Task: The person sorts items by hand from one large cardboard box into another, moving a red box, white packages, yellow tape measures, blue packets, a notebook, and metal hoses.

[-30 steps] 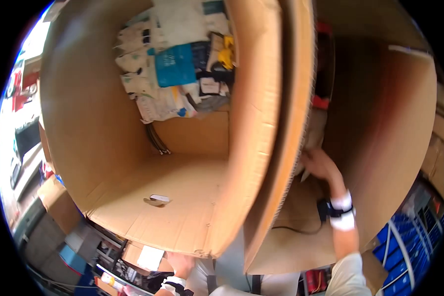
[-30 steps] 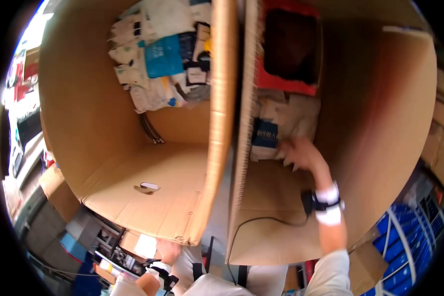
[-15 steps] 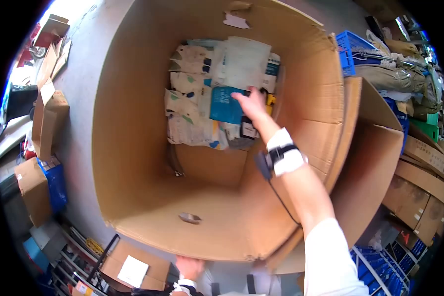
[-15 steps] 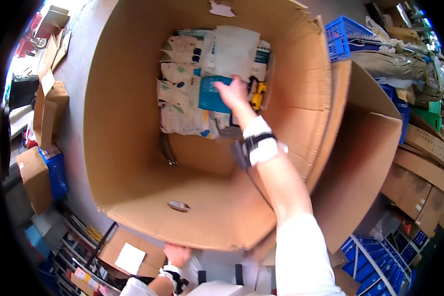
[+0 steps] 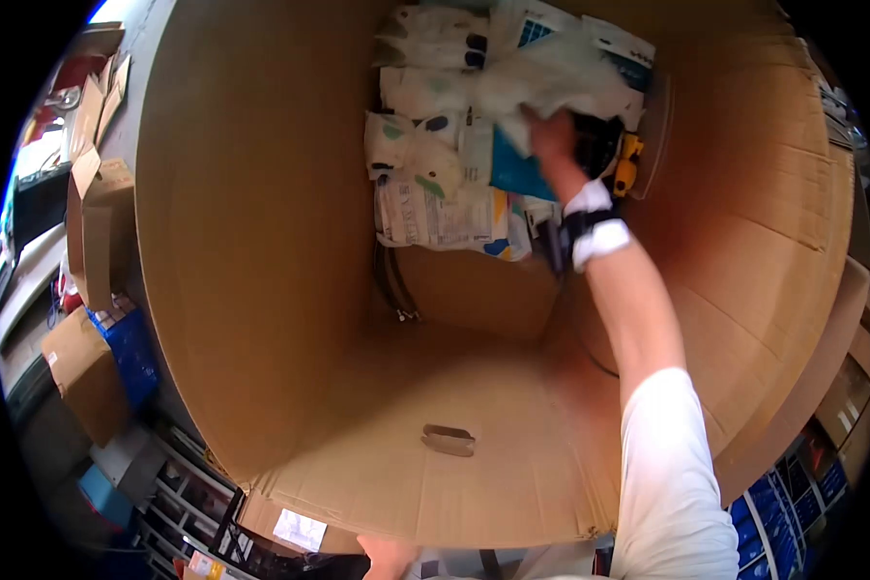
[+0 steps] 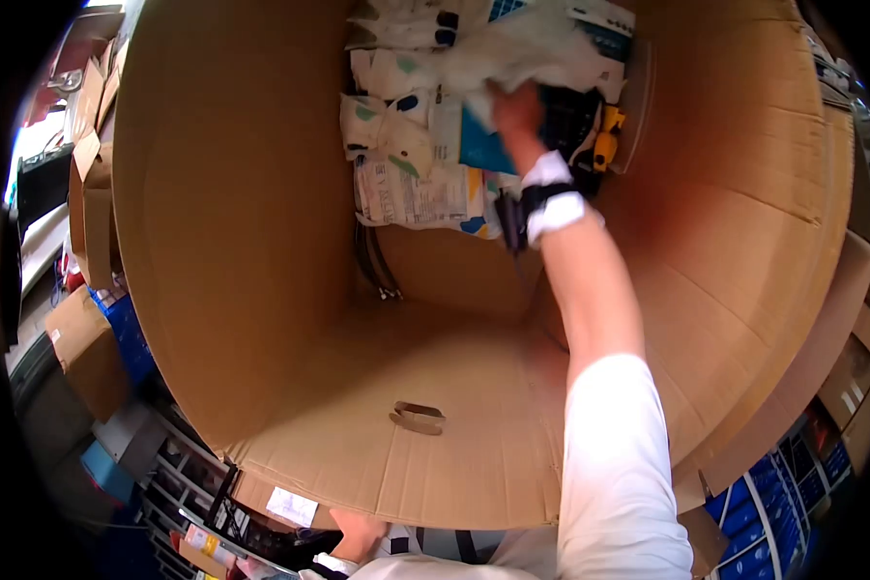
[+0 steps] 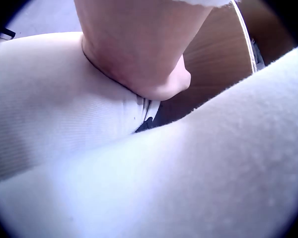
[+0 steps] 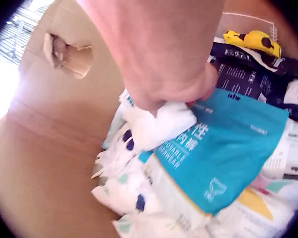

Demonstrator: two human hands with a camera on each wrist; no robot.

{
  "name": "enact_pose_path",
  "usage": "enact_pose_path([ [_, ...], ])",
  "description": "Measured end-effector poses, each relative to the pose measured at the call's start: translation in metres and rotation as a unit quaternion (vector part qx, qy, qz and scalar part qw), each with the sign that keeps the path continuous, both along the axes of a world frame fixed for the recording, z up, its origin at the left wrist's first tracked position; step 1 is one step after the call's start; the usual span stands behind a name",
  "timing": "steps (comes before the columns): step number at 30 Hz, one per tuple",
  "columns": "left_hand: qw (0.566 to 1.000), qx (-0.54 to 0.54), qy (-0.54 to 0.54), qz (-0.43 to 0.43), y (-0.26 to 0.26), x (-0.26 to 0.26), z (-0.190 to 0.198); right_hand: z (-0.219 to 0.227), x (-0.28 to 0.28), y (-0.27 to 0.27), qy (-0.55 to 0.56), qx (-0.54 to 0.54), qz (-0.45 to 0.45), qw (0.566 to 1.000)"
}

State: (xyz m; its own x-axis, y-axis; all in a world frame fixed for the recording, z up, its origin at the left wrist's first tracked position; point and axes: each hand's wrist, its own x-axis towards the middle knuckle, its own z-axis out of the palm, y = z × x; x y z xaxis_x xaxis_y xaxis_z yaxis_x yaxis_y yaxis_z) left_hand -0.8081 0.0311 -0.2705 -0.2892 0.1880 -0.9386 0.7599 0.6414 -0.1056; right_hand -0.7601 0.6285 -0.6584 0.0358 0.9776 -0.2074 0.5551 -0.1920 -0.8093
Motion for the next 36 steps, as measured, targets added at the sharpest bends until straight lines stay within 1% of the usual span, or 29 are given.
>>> enact_pose_path([
  [1,1.000,0.023,0.010,-0.002,0.004,-0.001,-0.004,0.021,-0.012,-0.015,0.102,-0.049,0.005,0.994],
  [2,0.999,0.046,0.015,-0.004,0.008,0.002,-0.001,0.048,-0.012,-0.041,0.198,-0.097,0.009,0.975],
  [4,0.996,0.083,0.032,-0.002,0.017,0.013,-0.007,0.121,-0.013,-0.071,0.270,-0.204,-0.015,0.941],
  [6,0.994,0.093,0.053,-0.006,0.021,0.025,-0.005,0.205,-0.003,-0.095,0.281,-0.174,0.129,0.935],
  [7,0.996,0.068,0.060,0.016,0.024,0.029,-0.003,0.189,-0.002,-0.115,0.391,-0.181,0.135,0.892],
  [9,0.997,0.015,0.062,0.046,0.038,0.040,0.000,0.249,0.013,-0.155,0.450,-0.158,0.078,0.876],
  [10,0.997,0.034,0.053,-0.046,0.023,0.046,-0.002,0.285,0.029,-0.182,0.472,-0.143,0.038,0.869],
  [11,0.987,0.056,0.039,-0.142,-0.002,0.047,-0.011,0.315,0.042,-0.208,0.320,-0.078,0.044,0.943],
  [12,0.967,0.082,0.025,-0.239,-0.024,0.049,-0.019,0.343,0.067,-0.223,0.301,-0.103,0.086,0.944],
  [13,0.956,0.094,0.010,-0.277,-0.029,0.056,-0.025,0.378,0.103,-0.221,0.331,-0.222,0.144,0.906],
  [14,0.945,0.133,-0.011,-0.298,-0.029,0.058,-0.026,0.401,0.130,-0.228,0.317,-0.228,0.172,0.904],
  [16,0.924,0.208,-0.042,-0.320,-0.033,0.075,-0.032,0.459,0.213,-0.221,0.382,-0.277,0.212,0.856],
  [17,0.923,0.210,-0.029,-0.321,-0.054,0.073,-0.043,0.476,0.250,-0.227,0.401,-0.269,0.183,0.856],
  [18,0.917,0.215,-0.017,-0.336,-0.059,0.087,-0.052,0.488,0.302,-0.227,0.421,-0.261,0.155,0.854],
  [20,0.905,0.221,0.007,-0.364,-0.085,0.092,-0.065,0.517,0.392,-0.226,0.427,-0.201,0.071,0.879],
  [21,0.904,0.162,0.056,-0.391,-0.094,0.094,-0.081,0.528,0.437,-0.227,0.425,-0.166,0.022,0.890],
  [22,0.917,0.141,0.025,-0.371,-0.109,0.096,-0.084,0.535,0.480,-0.227,0.418,-0.139,-0.020,0.898],
  [23,0.929,0.120,-0.004,-0.350,-0.071,0.119,-0.059,0.533,0.518,-0.226,0.429,-0.164,-0.068,0.886],
  [24,0.940,0.097,-0.033,-0.326,-0.026,0.144,-0.031,0.517,0.557,-0.232,0.393,-0.175,-0.089,0.898],
  [25,0.944,0.070,-0.034,-0.322,0.003,0.165,-0.014,0.501,0.586,-0.235,0.374,-0.217,-0.121,0.894],
  [27,0.948,0.053,-0.024,-0.314,0.008,0.173,-0.008,0.459,0.625,-0.242,0.366,-0.256,-0.110,0.888],
  [28,0.949,0.046,-0.015,-0.311,0.013,0.178,-0.008,0.405,0.650,-0.256,0.269,-0.342,-0.132,0.891],
  [29,0.961,0.040,0.014,-0.275,0.018,0.184,-0.007,0.318,0.679,-0.281,0.179,-0.423,-0.147,0.876],
  [30,0.970,0.035,0.034,-0.237,0.024,0.201,-0.005,0.222,0.731,-0.325,-0.110,-0.370,0.003,0.923],
  [31,0.978,0.031,0.052,-0.198,0.029,0.214,-0.008,0.199,0.727,-0.338,-0.336,-0.406,0.089,0.845],
  [32,0.981,0.029,0.074,-0.179,0.032,0.220,-0.014,0.196,0.701,-0.328,-0.311,-0.427,0.028,0.849],
  [34,0.983,0.010,0.114,-0.145,0.027,0.225,-0.012,0.198,0.651,-0.307,-0.293,-0.352,0.028,0.888],
  [35,0.983,0.006,0.125,-0.137,0.017,0.218,-0.022,0.200,0.625,-0.293,-0.274,-0.368,0.015,0.888],
  [36,0.982,0.024,0.132,-0.133,0.015,0.219,-0.026,0.184,0.608,-0.289,-0.282,-0.331,0.038,0.900],
])
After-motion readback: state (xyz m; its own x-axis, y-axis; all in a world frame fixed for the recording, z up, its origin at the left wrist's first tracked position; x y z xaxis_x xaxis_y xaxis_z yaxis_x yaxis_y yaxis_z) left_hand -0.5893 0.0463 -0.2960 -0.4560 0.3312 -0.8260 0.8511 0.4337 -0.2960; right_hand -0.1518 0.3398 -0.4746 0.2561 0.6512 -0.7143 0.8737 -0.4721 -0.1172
